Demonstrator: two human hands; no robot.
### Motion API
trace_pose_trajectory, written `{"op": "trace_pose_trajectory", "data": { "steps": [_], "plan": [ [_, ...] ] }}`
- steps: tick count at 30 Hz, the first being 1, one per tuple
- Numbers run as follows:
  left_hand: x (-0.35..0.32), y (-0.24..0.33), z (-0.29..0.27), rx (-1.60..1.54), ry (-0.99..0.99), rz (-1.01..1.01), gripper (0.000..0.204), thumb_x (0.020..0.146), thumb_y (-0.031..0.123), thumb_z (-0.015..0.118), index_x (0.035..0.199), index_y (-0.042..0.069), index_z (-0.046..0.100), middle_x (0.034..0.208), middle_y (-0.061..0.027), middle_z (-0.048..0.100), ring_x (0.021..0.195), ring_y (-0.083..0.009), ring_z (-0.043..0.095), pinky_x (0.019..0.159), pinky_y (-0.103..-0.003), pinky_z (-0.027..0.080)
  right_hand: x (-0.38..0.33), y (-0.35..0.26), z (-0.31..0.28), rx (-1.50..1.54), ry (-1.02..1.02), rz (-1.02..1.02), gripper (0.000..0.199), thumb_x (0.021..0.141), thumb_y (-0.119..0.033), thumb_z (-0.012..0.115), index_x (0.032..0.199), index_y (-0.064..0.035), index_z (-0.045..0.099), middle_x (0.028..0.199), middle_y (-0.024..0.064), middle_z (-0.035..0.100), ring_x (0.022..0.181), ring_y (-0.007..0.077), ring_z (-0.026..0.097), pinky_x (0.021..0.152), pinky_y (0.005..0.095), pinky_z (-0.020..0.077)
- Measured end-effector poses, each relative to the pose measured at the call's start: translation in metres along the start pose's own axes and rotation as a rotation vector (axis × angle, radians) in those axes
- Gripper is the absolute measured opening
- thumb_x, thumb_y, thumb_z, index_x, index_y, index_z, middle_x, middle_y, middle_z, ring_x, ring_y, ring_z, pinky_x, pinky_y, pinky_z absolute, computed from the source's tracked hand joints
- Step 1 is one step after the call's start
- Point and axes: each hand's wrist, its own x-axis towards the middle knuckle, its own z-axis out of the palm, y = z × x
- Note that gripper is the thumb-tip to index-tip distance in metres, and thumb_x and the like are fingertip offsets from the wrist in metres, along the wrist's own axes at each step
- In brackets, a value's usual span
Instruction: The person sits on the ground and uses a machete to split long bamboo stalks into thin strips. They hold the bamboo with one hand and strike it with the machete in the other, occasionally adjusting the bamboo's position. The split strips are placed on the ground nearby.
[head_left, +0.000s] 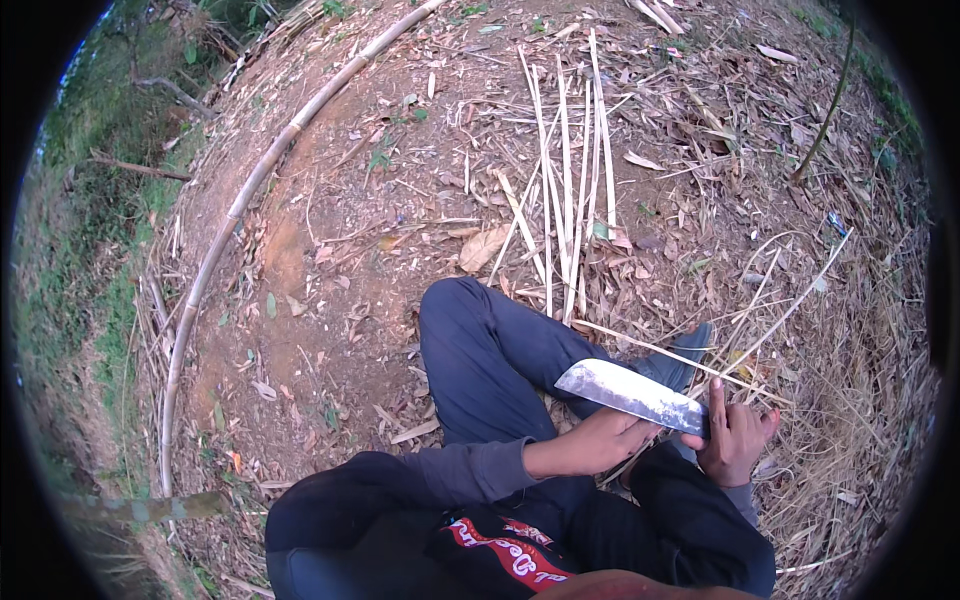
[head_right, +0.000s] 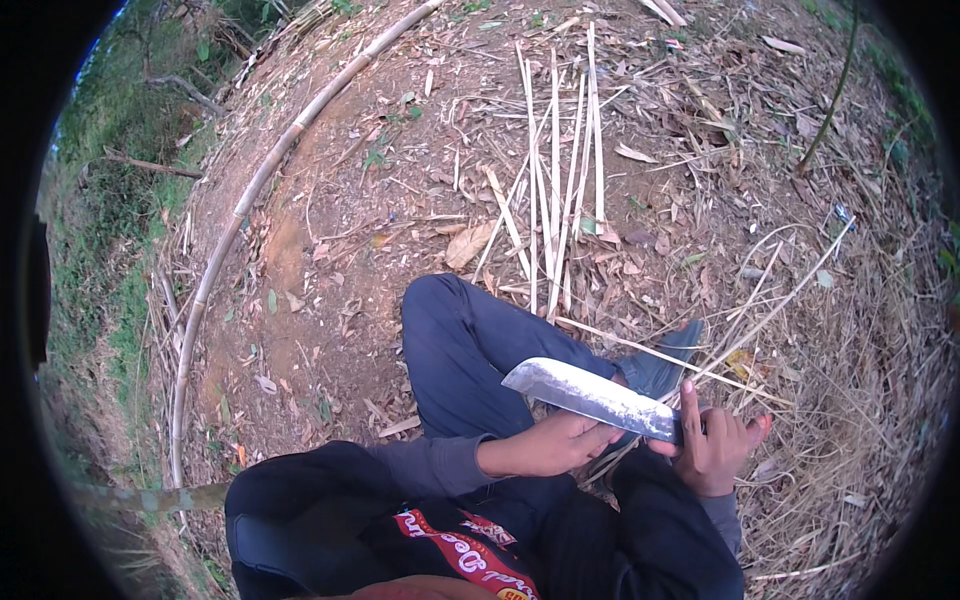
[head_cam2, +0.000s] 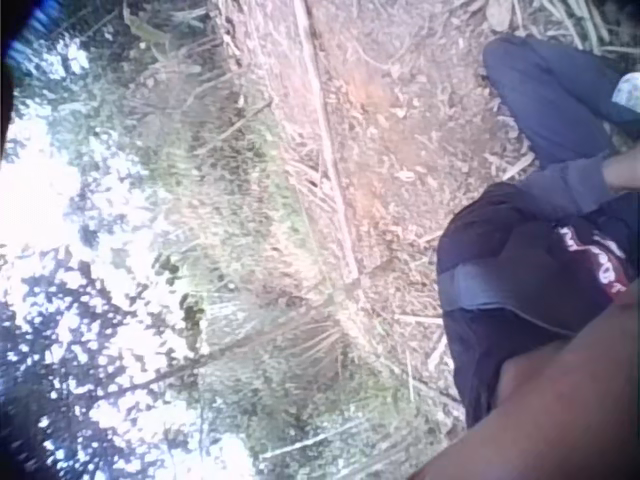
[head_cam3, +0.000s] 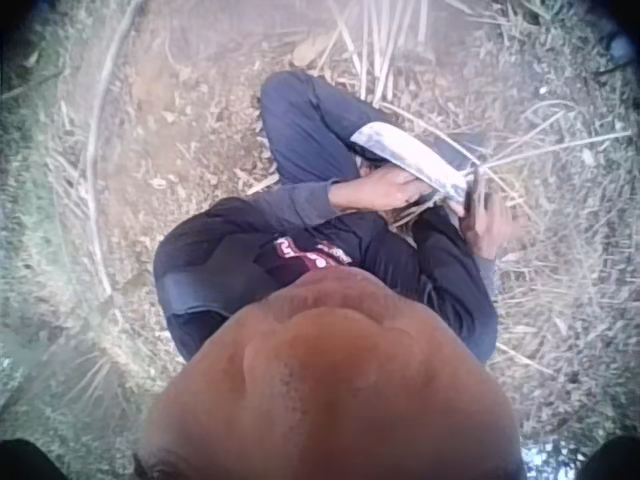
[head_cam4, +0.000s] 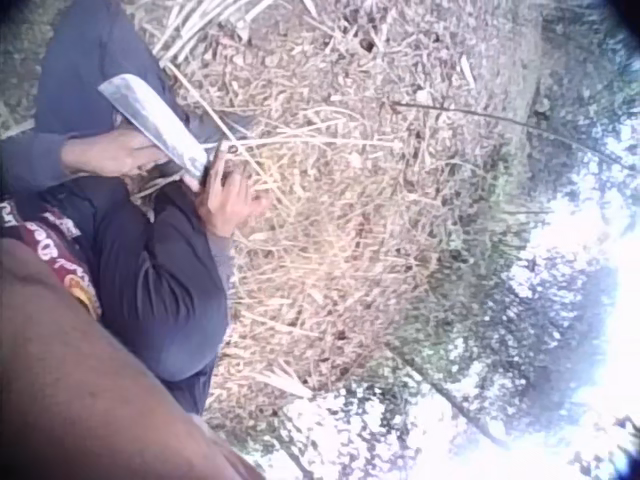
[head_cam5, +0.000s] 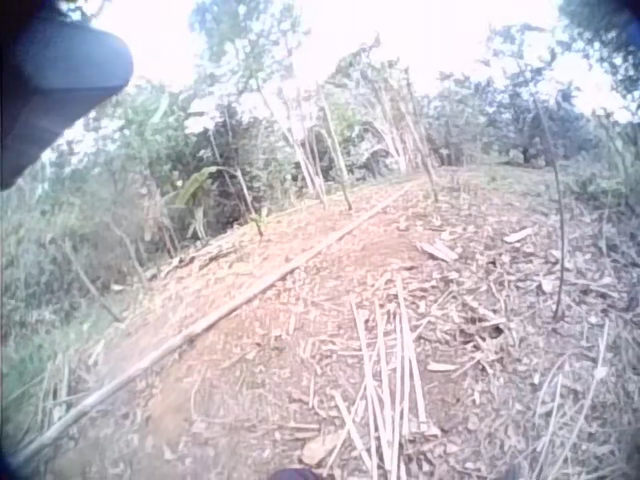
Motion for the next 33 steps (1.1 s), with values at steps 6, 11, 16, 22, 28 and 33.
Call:
{"op": "trace_pose_trajectory", "data": {
  "steps": [6,11,16,22,28,33],
  "plan": [
    [-0.053,-0.004,-0.019,-0.303,-0.114,-0.313,0.032,0.108,0.034,0.036,0.090,0.010,0.047,0.066,0.0068,0.033,0.053,-0.0016,0.029,0.047,-0.020,0.024,-0.015,0.004,0.011,0.165,-0.119,0.568,0.074,0.097,-0.056,0.046,0.152,-0.0084,0.035,0.073,0.0111,0.058,0.056,0.0260,0.055,0.051,0.0383,0.0418],
    [-0.075,0.010,-0.046,-0.387,-0.175,-0.381,0.031,0.108,0.036,0.037,0.093,0.010,0.046,0.066,0.0075,0.030,0.052,-0.0012,0.025,0.045,-0.019,0.020,-0.009,0.008,0.010,0.306,-0.019,0.420,0.075,0.097,-0.058,0.044,0.151,-0.0071,0.036,0.075,0.0103,0.061,0.056,0.0250,0.057,0.053,0.0380,0.0441],
    [-0.028,-0.009,-0.026,-0.352,-0.060,-0.228,0.029,0.108,0.033,0.038,0.094,0.009,0.047,0.068,0.0071,0.032,0.053,-0.0021,0.026,0.045,-0.019,0.021,0.014,-0.006,0.030,0.350,-0.060,0.086,0.087,0.090,-0.063,0.051,0.150,-0.0013,0.035,0.071,0.0050,0.058,0.055,0.0221,0.057,0.051,0.0357,0.0431],
    [-0.049,0.008,-0.021,-0.309,-0.159,-0.319,0.029,0.108,0.033,0.039,0.093,0.009,0.047,0.067,0.0067,0.033,0.051,-0.0016,0.027,0.044,-0.019,0.022,0.014,0.030,0.030,0.240,0.073,0.789,0.081,0.094,-0.046,0.059,0.153,-0.0021,0.025,0.064,0.0082,0.057,0.050,0.0236,0.056,0.047,0.0368,0.0412],
    [-0.055,-0.006,-0.031,-0.345,-0.123,-0.436,0.027,0.107,0.032,0.040,0.092,0.010,0.046,0.067,0.0064,0.033,0.050,-0.0014,0.026,0.043,-0.020,0.020,-0.003,0.009,0.041,0.269,-0.030,0.389,0.081,0.090,-0.048,0.062,0.152,-0.0070,0.032,0.068,0.0061,0.058,0.054,0.0203,0.059,0.051,0.0344,0.0464],
    [-0.071,0.006,-0.036,-0.378,-0.111,-0.505,0.027,0.107,0.032,0.041,0.092,0.010,0.046,0.068,0.0058,0.033,0.051,-0.0022,0.027,0.043,-0.020,0.020,0.005,0.025,0.036,0.043,0.029,0.229,0.065,0.091,-0.053,0.056,0.148,-0.0248,0.044,0.064,0.0007,0.044,0.047,0.0159,0.046,0.048,0.0334,0.0426]
  ]
}}
